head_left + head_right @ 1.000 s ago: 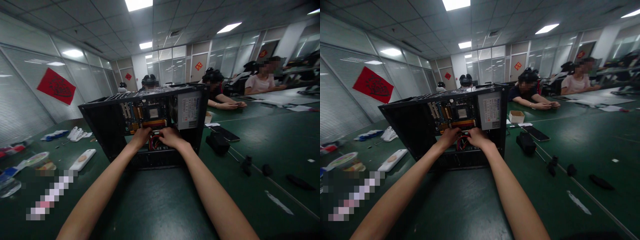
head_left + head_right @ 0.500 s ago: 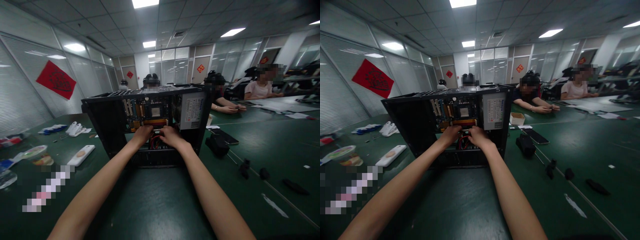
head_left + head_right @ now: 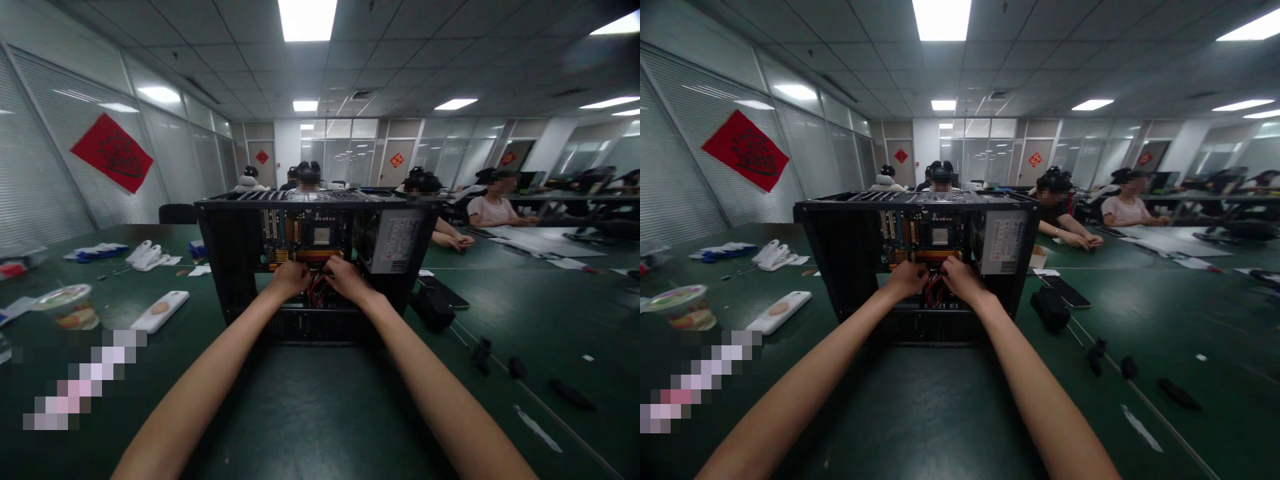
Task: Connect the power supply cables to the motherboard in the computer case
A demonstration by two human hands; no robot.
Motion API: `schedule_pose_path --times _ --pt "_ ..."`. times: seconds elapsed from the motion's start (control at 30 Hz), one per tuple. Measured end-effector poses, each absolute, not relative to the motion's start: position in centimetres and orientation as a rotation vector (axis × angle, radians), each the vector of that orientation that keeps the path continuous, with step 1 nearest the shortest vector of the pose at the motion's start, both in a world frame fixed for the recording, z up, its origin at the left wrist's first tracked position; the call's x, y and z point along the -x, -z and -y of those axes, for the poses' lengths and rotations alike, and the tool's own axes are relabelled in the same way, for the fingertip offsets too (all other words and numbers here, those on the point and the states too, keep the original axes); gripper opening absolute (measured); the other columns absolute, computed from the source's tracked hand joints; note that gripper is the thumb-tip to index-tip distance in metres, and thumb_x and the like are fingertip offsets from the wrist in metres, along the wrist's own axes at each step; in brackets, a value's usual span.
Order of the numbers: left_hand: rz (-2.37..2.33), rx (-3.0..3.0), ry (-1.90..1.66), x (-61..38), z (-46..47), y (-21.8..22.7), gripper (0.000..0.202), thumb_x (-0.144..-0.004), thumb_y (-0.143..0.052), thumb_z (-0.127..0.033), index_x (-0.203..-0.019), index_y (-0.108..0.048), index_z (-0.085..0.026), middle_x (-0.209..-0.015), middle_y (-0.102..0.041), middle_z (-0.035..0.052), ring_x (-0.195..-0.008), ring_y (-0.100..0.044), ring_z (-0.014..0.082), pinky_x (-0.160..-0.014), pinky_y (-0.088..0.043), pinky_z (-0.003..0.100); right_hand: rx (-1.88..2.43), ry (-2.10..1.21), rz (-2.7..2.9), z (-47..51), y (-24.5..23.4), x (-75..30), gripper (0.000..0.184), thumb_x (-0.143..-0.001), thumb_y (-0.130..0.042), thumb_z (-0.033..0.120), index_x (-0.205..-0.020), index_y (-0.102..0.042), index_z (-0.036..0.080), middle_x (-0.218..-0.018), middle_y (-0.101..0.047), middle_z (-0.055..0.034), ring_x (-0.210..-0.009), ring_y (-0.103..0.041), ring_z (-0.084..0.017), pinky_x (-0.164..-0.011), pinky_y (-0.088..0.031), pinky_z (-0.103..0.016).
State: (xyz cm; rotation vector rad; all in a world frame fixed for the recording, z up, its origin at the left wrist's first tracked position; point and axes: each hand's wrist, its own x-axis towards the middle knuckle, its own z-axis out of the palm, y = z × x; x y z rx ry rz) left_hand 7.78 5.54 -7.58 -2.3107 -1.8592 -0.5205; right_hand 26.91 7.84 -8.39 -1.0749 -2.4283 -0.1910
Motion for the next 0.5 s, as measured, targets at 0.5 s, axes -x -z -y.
schedule_pose_path --times 0.5 --pt "1.894 2.381 0.467 -8.28 -5.24 7.01 0.036 -0.088 -0.050 -0.048 -0.088 -0.079 -0.027 -0.088 -0.075 0.0101 -0.086 -0.069 0.0277 -0.071 -0.049 0.033 1.264 0.401 2.653 -8.17 7.91 -25.98 0.017 -0.093 -0.049 0.018 -0.107 -0.057 0.014 -0.109 -0.066 -0.0134 -0.101 -0.063 -0.023 -0.081 -0.043 -0.028"
